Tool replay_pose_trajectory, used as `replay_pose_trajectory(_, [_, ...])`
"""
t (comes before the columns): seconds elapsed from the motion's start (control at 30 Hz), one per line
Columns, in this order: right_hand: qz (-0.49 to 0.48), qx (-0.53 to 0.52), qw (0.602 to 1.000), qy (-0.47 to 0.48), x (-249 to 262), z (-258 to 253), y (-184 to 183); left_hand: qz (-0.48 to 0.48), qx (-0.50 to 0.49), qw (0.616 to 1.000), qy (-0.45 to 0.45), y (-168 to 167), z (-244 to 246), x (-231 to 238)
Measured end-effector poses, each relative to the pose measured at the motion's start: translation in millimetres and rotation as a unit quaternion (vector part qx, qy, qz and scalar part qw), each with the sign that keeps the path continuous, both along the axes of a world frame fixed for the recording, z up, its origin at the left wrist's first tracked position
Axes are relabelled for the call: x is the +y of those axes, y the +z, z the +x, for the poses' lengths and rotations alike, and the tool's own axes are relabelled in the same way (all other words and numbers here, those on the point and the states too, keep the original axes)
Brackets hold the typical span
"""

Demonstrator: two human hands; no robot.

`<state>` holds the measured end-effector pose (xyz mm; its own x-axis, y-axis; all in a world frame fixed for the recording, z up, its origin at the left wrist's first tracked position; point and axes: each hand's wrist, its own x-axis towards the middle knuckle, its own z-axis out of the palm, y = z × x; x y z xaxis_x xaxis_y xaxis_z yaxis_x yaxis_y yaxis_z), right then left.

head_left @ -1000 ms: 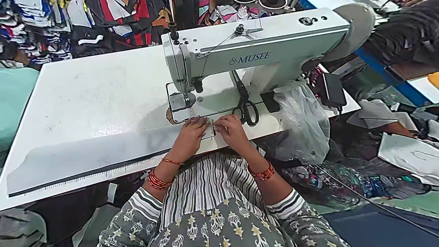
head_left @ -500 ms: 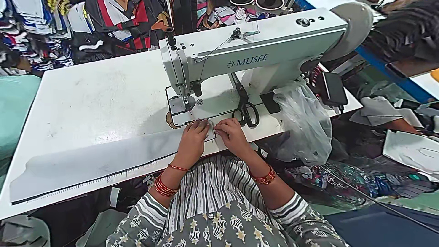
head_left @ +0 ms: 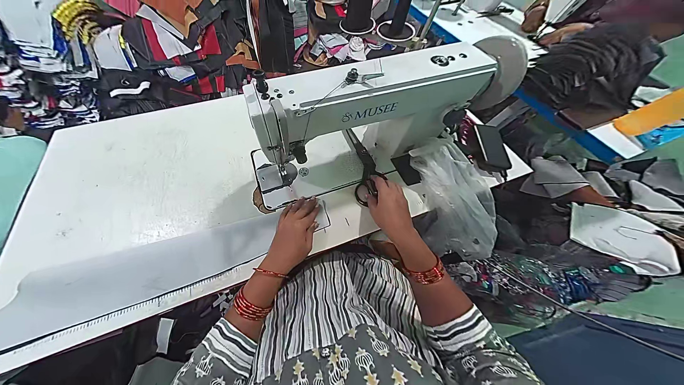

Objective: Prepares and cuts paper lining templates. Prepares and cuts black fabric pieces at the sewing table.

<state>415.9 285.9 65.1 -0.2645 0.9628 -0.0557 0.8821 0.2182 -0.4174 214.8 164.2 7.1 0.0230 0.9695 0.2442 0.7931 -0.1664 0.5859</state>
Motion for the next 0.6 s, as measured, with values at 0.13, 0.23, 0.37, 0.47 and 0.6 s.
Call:
replay_pose_trajectory(0.13, [-0.096, 0.009, 0.995, -0.019, -3, 16, 21, -0.009, -0.004, 1.000, -0.002, 2, 0, 1])
replay_pose_trajectory(0.23, [-0.196, 0.075, 0.978, -0.005, -21, 41, 26, -0.020, -0.009, 1.000, -0.004, 4, 0, 1])
replay_pose_trajectory(0.37, [-0.306, 0.188, 0.933, -0.031, -80, 78, 18, -0.059, -0.013, 0.998, -0.012, 9, 0, 3])
replay_pose_trajectory(0.47, [-0.391, 0.278, 0.877, -0.019, -130, 110, 12, -0.085, -0.012, 0.996, -0.017, 11, 0, 4])
replay_pose_trajectory(0.6, [-0.468, 0.338, 0.816, 0.034, -183, 142, 7, -0.090, -0.011, 0.996, -0.020, 12, -1, 4])
